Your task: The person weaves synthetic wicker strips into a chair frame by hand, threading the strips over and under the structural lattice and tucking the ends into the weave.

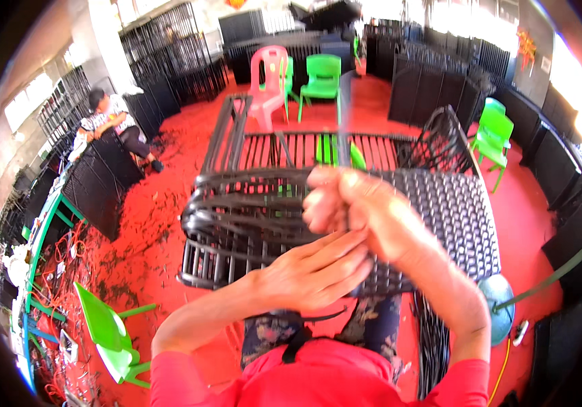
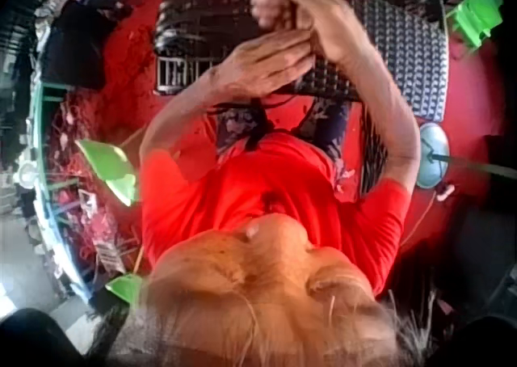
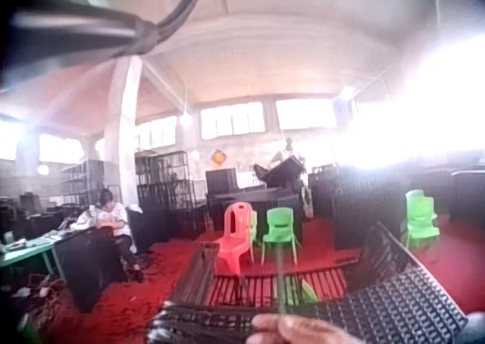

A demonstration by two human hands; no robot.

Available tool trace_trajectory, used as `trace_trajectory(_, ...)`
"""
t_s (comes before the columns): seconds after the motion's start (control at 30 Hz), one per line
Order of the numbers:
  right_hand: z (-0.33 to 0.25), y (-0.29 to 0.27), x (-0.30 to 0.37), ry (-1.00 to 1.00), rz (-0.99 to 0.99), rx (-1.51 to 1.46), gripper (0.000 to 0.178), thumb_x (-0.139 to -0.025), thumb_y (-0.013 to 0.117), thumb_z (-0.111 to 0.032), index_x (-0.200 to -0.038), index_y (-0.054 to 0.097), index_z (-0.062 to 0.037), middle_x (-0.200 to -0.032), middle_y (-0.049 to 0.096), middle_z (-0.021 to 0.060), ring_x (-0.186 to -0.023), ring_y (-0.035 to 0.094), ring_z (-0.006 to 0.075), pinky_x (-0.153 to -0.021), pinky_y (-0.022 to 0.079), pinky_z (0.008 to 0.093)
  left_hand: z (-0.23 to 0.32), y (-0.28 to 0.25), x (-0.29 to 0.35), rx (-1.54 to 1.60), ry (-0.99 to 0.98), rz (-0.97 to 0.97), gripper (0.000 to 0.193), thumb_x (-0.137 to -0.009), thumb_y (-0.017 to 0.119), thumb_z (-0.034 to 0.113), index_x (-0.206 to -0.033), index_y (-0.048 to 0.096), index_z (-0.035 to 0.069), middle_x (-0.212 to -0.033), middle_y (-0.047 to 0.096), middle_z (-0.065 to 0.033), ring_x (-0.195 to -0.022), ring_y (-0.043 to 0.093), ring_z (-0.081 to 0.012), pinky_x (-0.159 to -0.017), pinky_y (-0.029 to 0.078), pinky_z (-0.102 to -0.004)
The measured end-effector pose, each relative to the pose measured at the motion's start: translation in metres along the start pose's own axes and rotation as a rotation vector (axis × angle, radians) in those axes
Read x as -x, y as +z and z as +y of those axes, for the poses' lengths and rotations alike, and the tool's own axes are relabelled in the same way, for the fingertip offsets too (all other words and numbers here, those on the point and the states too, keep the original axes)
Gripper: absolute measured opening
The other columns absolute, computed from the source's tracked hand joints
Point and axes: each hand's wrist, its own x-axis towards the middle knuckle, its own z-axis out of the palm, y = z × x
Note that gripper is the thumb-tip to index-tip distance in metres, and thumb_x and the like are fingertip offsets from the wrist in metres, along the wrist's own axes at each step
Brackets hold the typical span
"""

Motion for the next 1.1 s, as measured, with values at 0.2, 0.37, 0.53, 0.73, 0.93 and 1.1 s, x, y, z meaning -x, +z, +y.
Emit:
trace_trajectory(0.2,-0.042,-0.033,0.030,-0.318,0.225,-0.199,0.036,-0.101,0.048,-0.025,-0.126,0.051,0.0012,-0.097,0.059,0.0029,-0.082,0.058,0.0115,-0.076,0.054,0.0325,0.012,0.040,-0.005,0.274,-0.037,0.117,0.035,-0.069,0.067,0.000,-0.104,0.067,-0.001,-0.111,0.063,-0.0144,-0.117,0.058,-0.0361,-0.097,0.052,-0.0407)
trace_trajectory(0.37,-0.114,-0.104,0.086,-0.394,0.556,0.364,0.046,-0.101,0.046,-0.012,-0.143,0.035,0.0005,-0.077,0.043,-0.0064,-0.052,0.029,-0.0015,-0.042,0.025,0.0137,-0.013,0.005,0.003,0.057,-0.354,0.180,0.028,-0.074,0.073,0.007,-0.102,0.070,0.006,-0.113,0.062,-0.0121,-0.106,0.062,-0.0286,-0.082,0.055,-0.0356)
trace_trajectory(0.53,-0.245,-0.236,0.288,-0.315,0.943,0.938,0.041,-0.101,0.045,-0.010,-0.140,0.043,-0.0017,-0.078,0.046,-0.0048,-0.054,0.039,-0.0006,-0.042,0.033,0.0141,0.004,-0.043,0.044,0.280,-0.630,0.118,0.016,-0.078,0.077,0.016,-0.090,0.071,0.006,-0.085,0.065,-0.0065,-0.070,0.060,-0.0208,-0.060,0.048,-0.0307)
trace_trajectory(0.73,-0.185,-0.243,0.311,-0.029,1.128,1.915,0.035,-0.102,0.048,-0.016,-0.134,0.052,-0.0027,-0.120,0.064,0.0084,-0.109,0.060,0.0192,-0.091,0.048,0.0291,0.046,-0.025,0.062,0.541,-0.719,-0.263,0.020,-0.074,0.079,0.015,-0.089,0.069,0.007,-0.079,0.063,-0.0053,-0.068,0.062,-0.0231,-0.060,0.050,-0.0328)
trace_trajectory(0.93,-0.061,-0.133,0.215,-0.122,0.730,1.818,0.021,-0.097,0.050,-0.007,-0.114,0.060,-0.0012,-0.100,0.065,0.0077,-0.080,0.062,0.0120,-0.064,0.049,0.0245,0.057,0.002,0.057,0.161,-0.610,-0.433,0.036,-0.071,0.076,0.014,-0.103,0.064,0.003,-0.096,0.058,-0.0061,-0.087,0.059,-0.0227,-0.075,0.046,-0.0354)
trace_trajectory(1.1,-0.022,-0.057,0.159,-0.023,0.254,1.385,0.006,-0.088,0.060,0.000,-0.092,0.064,0.0010,-0.083,0.064,0.0084,-0.063,0.059,0.0143,-0.056,0.047,0.0272,0.059,0.012,0.063,0.012,-0.576,-0.358,0.041,-0.071,0.076,0.017,-0.106,0.063,0.002,-0.100,0.056,-0.0057,-0.093,0.057,-0.0235,-0.084,0.041,-0.0410)
